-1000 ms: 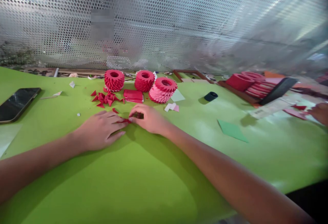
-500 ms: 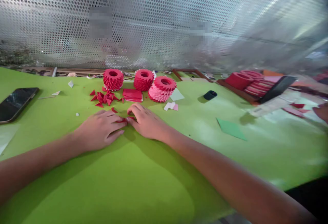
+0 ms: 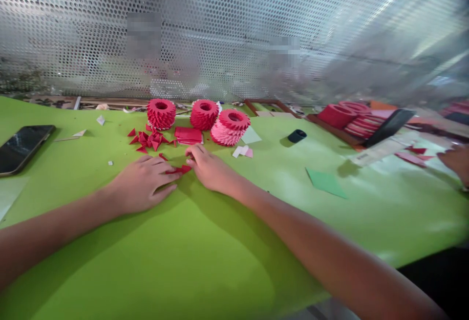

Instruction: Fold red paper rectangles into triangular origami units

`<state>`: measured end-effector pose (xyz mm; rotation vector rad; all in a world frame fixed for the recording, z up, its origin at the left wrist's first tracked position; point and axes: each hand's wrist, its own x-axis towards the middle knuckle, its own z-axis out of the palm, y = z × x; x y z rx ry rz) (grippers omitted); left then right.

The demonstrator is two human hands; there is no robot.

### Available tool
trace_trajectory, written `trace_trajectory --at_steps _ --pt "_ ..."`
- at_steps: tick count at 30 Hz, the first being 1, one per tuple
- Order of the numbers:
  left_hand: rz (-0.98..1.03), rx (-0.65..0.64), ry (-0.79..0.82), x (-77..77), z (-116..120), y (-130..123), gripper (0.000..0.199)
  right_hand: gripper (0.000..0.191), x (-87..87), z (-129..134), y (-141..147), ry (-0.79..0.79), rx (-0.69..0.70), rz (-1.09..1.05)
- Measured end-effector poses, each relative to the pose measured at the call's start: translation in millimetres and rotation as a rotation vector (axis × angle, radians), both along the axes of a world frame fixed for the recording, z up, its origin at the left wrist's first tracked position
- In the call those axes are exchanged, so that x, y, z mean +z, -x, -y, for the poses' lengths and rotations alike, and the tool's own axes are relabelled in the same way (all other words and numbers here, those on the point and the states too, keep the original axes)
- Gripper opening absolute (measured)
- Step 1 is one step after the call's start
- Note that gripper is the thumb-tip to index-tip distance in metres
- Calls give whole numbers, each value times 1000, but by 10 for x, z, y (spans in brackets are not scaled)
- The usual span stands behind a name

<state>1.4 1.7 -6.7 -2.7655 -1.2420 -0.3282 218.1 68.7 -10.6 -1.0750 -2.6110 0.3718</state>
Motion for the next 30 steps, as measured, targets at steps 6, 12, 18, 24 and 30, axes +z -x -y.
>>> trace_trajectory --at_steps 6,12,18,24,30 --pt "69 -28 -1 -44 3 26 36 24 55 -28 -69 63 155 -77" --pt "303 152 76 -23 -8 60 35 15 89 -34 -54 216 95 -191" --pt "605 305 328 57 26 12 36 23 139 92 32 452 12 -560" --pt "719 311 371 93 97 -76 36 22 146 223 94 605 63 -620" --pt "767 294 400 64 86 -54 34 26 137 227 99 580 47 -585"
